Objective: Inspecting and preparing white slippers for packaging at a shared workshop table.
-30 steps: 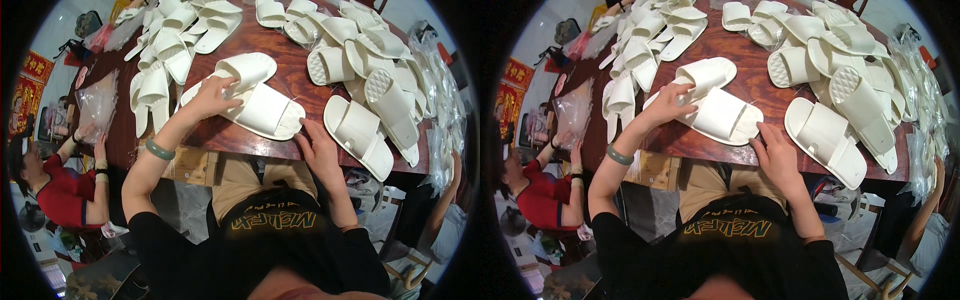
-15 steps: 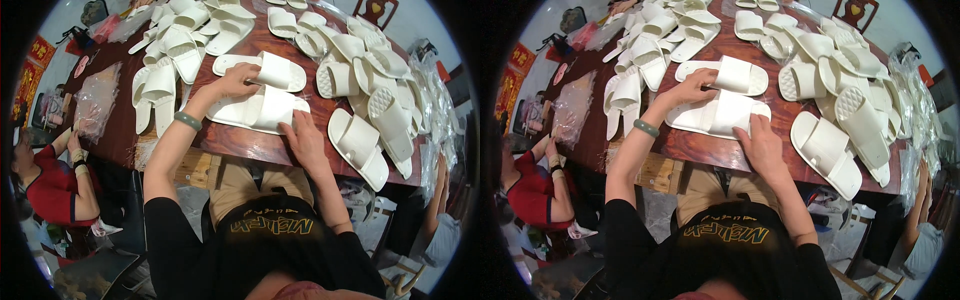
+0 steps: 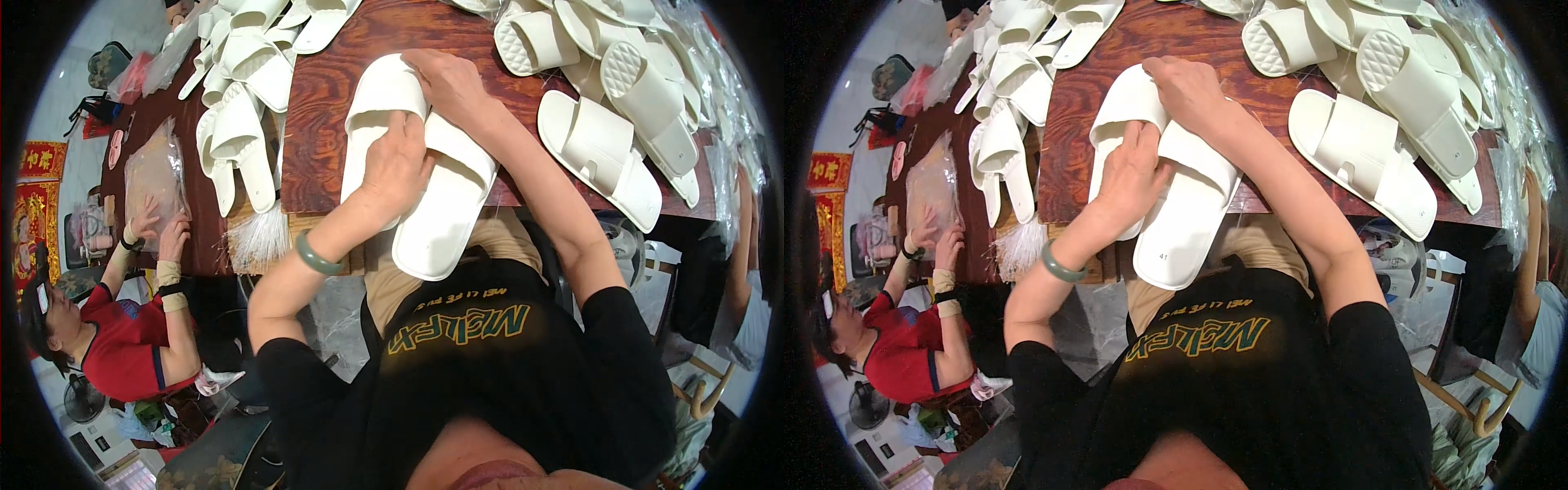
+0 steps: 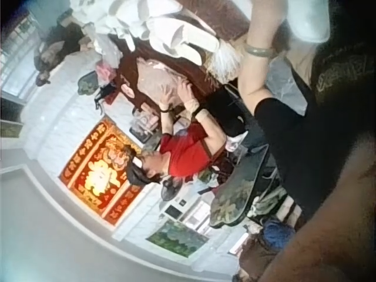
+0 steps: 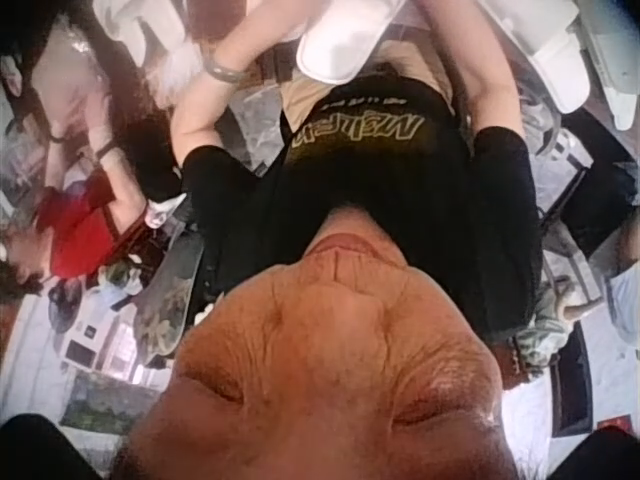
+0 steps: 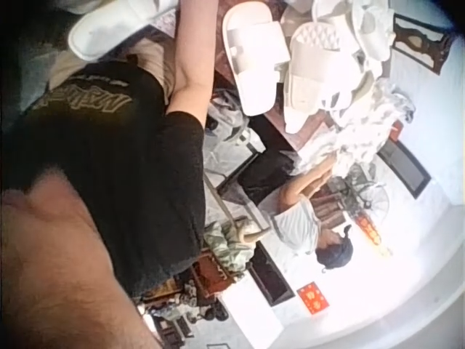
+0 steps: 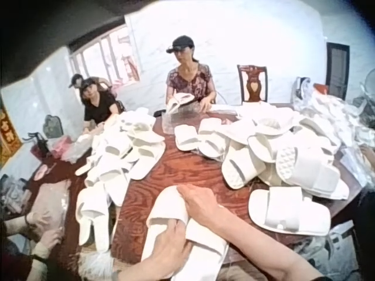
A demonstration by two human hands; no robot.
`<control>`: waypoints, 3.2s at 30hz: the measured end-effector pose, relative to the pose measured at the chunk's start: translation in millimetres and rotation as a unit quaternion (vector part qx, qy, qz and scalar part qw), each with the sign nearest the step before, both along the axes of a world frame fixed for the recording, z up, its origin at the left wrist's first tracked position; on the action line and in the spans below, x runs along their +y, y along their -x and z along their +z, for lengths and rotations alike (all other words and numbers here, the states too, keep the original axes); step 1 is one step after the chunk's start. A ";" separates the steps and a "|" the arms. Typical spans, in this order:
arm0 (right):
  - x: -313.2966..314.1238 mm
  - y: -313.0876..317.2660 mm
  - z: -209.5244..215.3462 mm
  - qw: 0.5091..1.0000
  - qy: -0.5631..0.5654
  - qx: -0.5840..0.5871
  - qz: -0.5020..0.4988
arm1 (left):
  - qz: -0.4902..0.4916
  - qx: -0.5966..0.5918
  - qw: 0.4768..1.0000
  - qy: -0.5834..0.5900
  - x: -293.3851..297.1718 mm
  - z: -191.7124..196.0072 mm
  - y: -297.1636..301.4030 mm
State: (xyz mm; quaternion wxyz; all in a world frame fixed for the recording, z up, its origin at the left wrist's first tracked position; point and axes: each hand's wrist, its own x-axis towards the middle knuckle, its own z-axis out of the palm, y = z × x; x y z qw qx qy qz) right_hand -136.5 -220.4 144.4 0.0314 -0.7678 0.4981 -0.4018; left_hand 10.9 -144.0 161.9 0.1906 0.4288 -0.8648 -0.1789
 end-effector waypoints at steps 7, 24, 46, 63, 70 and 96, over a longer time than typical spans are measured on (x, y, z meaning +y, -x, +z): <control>-3.8 6.5 24.5 0.999 0.048 0.006 -0.004 | 0.188 0.081 0.974 0.093 -40.5 -8.2 2.1; 69.5 25.5 14.7 0.978 -0.183 -0.031 0.095 | 0.223 -0.020 0.971 0.089 9.7 -15.6 -53.6; 137.2 -15.9 56.2 0.898 -0.393 -0.096 0.170 | 0.176 0.524 0.783 -0.286 35.6 -3.3 -34.4; 92.1 -46.0 33.0 0.441 -0.617 -0.626 0.180 | 0.158 0.326 0.888 -0.284 -13.9 4.5 -62.9; 56.1 -63.6 8.6 0.414 -0.590 -0.672 0.172 | 0.231 0.302 0.922 -0.069 -49.2 16.9 -101.8; 90.6 -6.5 28.3 0.531 -0.540 -0.623 0.195 | 0.267 0.120 0.956 0.013 -148.9 -41.0 -81.4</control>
